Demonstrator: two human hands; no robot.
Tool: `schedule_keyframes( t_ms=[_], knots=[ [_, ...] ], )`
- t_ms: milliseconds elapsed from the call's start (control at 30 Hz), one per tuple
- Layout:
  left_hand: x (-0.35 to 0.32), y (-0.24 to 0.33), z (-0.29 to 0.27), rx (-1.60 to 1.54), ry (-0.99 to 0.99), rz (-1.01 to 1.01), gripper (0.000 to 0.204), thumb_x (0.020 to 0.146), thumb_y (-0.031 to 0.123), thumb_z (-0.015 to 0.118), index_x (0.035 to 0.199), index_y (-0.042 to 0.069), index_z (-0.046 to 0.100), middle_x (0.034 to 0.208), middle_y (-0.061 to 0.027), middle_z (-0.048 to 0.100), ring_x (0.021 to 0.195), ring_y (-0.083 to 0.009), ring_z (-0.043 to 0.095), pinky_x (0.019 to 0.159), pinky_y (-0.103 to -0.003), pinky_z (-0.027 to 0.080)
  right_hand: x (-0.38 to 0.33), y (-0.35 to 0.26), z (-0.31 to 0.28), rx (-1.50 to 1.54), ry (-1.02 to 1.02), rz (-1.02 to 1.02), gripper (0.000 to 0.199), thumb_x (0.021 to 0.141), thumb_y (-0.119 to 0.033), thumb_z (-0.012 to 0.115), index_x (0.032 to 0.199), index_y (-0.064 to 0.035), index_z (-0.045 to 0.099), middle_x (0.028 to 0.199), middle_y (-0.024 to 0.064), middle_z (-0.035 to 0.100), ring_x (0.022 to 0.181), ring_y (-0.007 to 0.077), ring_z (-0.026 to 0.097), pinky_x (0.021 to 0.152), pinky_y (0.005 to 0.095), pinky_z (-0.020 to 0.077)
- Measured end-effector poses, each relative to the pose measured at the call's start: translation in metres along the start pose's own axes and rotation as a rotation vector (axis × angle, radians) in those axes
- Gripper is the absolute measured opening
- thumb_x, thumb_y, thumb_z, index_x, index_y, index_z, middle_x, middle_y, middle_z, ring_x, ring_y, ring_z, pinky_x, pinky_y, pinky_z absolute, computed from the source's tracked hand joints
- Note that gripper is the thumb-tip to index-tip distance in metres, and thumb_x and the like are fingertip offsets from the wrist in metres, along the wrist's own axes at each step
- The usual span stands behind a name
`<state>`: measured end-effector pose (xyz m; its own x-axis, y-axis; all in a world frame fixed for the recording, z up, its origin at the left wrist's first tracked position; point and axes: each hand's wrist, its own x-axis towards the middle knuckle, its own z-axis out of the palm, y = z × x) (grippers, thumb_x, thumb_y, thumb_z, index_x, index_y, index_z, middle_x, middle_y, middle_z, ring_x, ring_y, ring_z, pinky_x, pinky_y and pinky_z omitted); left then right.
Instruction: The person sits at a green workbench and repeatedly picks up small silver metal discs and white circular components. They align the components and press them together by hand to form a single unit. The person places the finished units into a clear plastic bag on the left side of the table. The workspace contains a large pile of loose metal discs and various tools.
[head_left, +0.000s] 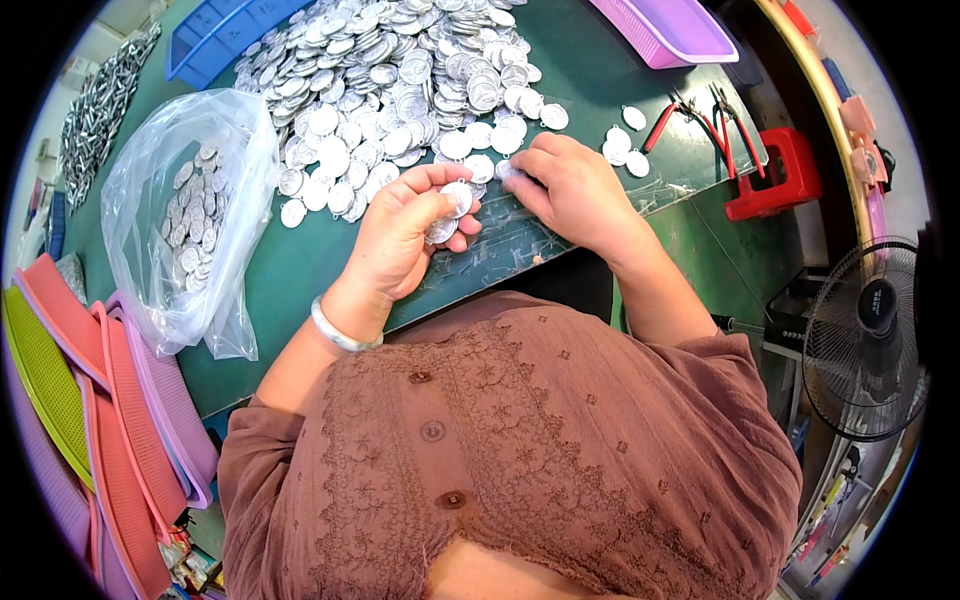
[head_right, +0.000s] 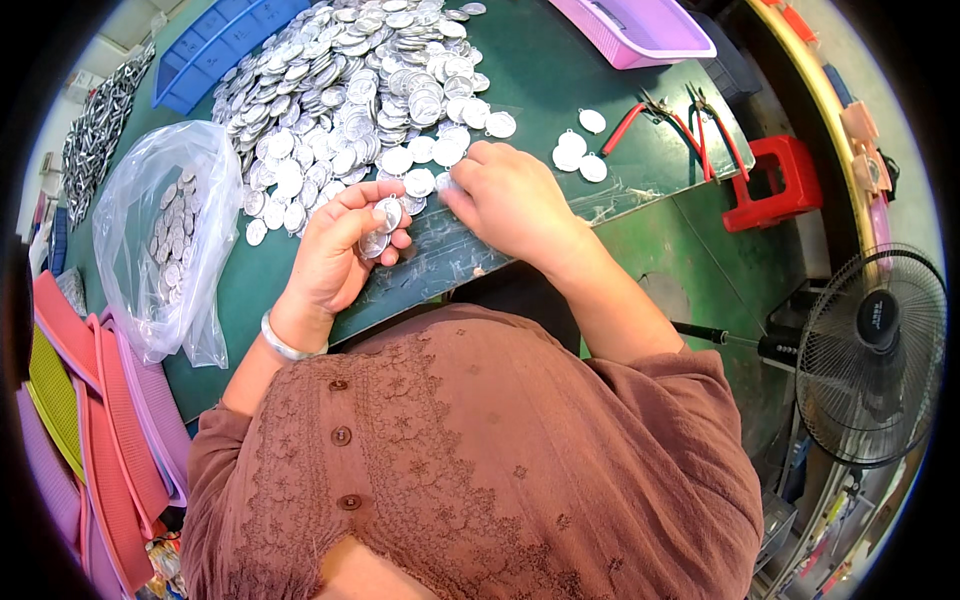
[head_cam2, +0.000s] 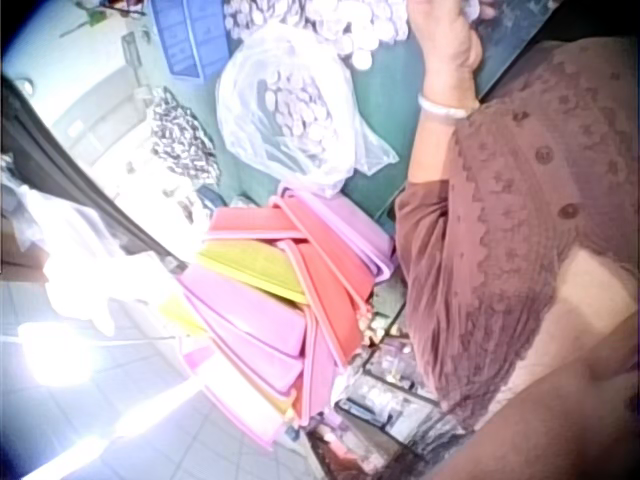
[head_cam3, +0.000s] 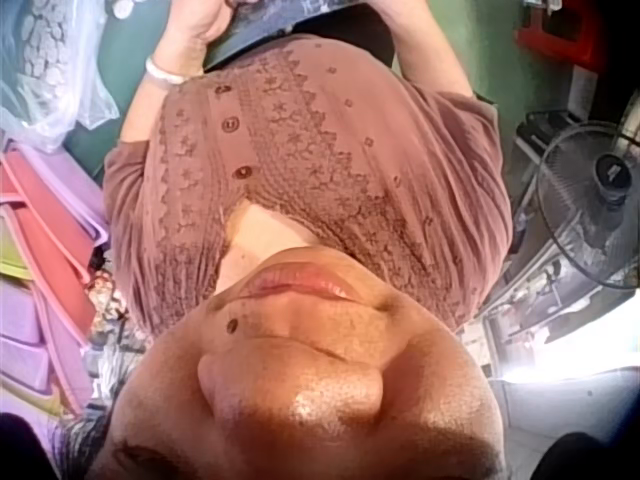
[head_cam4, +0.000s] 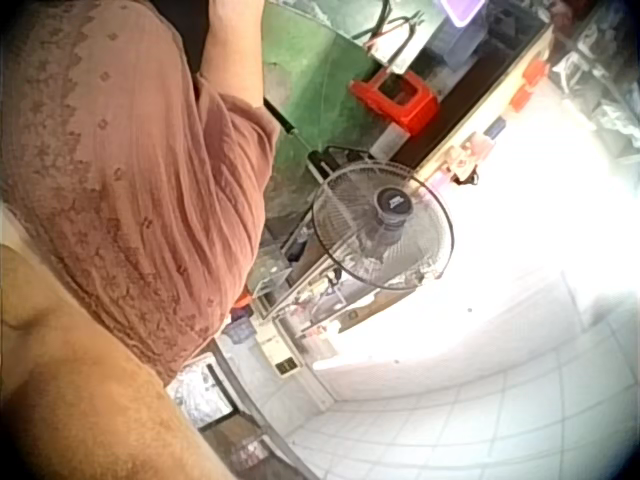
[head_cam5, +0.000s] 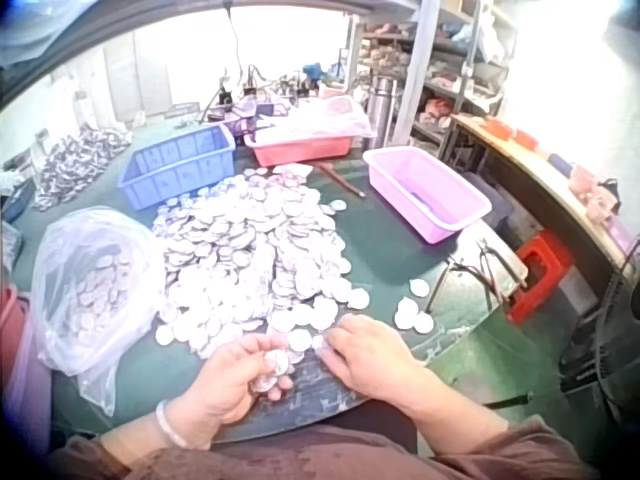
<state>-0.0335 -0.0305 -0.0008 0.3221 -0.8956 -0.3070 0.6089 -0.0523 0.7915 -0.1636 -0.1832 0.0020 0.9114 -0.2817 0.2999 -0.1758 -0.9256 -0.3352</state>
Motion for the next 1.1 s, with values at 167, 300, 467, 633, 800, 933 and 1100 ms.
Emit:
schedule_keyframes(
  t_ms=[167,300,467,633,800,933,1100],
  knots=[
    [0.001,-0.003,-0.003,-0.009,-0.038,0.028,0.013,0.081,0.005,0.053,0.093,0.0,0.052,0.082,-0.0097,0.06,0.064,-0.0126,0.058,0.052,-0.021,0.046,0.005,0.001,-0.004,0.549,0.018,0.317,0.019,0.082,-0.017,0.053,0.075,-0.0003,0.058,0.063,0.0063,0.056,0.056,0.0188,0.053,0.053,0.0298,0.0421],
    [0.001,-0.002,0.002,0.013,-0.011,0.012,0.013,0.081,0.008,0.056,0.091,0.001,0.053,0.079,-0.0072,0.059,0.064,-0.0114,0.057,0.051,-0.02,0.045,0.005,-0.007,-0.007,0.996,-0.15,0.468,0.022,0.085,-0.019,0.051,0.08,0.0002,0.06,0.062,0.0003,0.055,0.055,0.0051,0.046,0.05,0.0206,0.0384],
    [0.002,-0.006,-0.003,0.046,-0.036,0.028,0.01,0.081,0.01,0.058,0.087,0.002,0.055,0.075,-0.0042,0.058,0.062,-0.0096,0.055,0.049,-0.019,0.042,0.006,-0.013,-0.003,1.135,-0.214,0.441,0.021,0.085,-0.019,0.05,0.082,-0.0004,0.061,0.062,0.0009,0.055,0.054,0.0068,0.047,0.051,0.02,0.0389],
    [0.001,-0.007,-0.002,0.055,-0.016,0.029,0.008,0.082,0.011,0.057,0.084,0.004,0.055,0.073,-0.0031,0.058,0.059,-0.0098,0.056,0.047,-0.019,0.041,0.012,0.006,0.004,0.52,0.02,0.336,0.018,0.081,-0.017,0.053,0.089,-0.0034,0.061,0.072,0.0077,0.057,0.063,0.0195,0.054,0.059,0.0297,0.044],
    [0.001,-0.005,-0.001,0.031,-0.009,0.022,0.007,0.081,0.008,0.057,0.083,0.002,0.054,0.075,-0.0048,0.058,0.062,-0.0117,0.058,0.048,-0.019,0.044,0.013,0.009,0.004,-0.006,0.079,0.104,0.021,0.072,-0.017,0.061,0.091,-0.0079,0.06,0.082,0.0099,0.053,0.08,0.0284,0.054,0.068,0.0366,0.0445],
    [0.001,-0.006,-0.003,-0.008,-0.004,0.01,0.003,0.082,0.007,0.053,0.081,0.005,0.052,0.078,-0.0079,0.06,0.066,-0.015,0.061,0.048,-0.021,0.046,0.01,0.009,-0.001,0.019,0.029,0.049,0.022,0.069,-0.016,0.064,0.089,-0.008,0.06,0.081,0.0087,0.052,0.081,0.0272,0.053,0.069,0.0363,0.0441],
    [0.001,-0.005,-0.002,-0.038,-0.021,0.016,0.002,0.081,0.006,0.051,0.081,0.006,0.049,0.084,-0.0134,0.06,0.071,-0.0192,0.062,0.049,-0.023,0.047,0.009,0.009,-0.005,0.08,-0.004,0.022,0.021,0.07,-0.016,0.064,0.088,-0.0075,0.06,0.08,0.0083,0.051,0.08,0.027,0.053,0.068,0.0362,0.0438]
  ],
)
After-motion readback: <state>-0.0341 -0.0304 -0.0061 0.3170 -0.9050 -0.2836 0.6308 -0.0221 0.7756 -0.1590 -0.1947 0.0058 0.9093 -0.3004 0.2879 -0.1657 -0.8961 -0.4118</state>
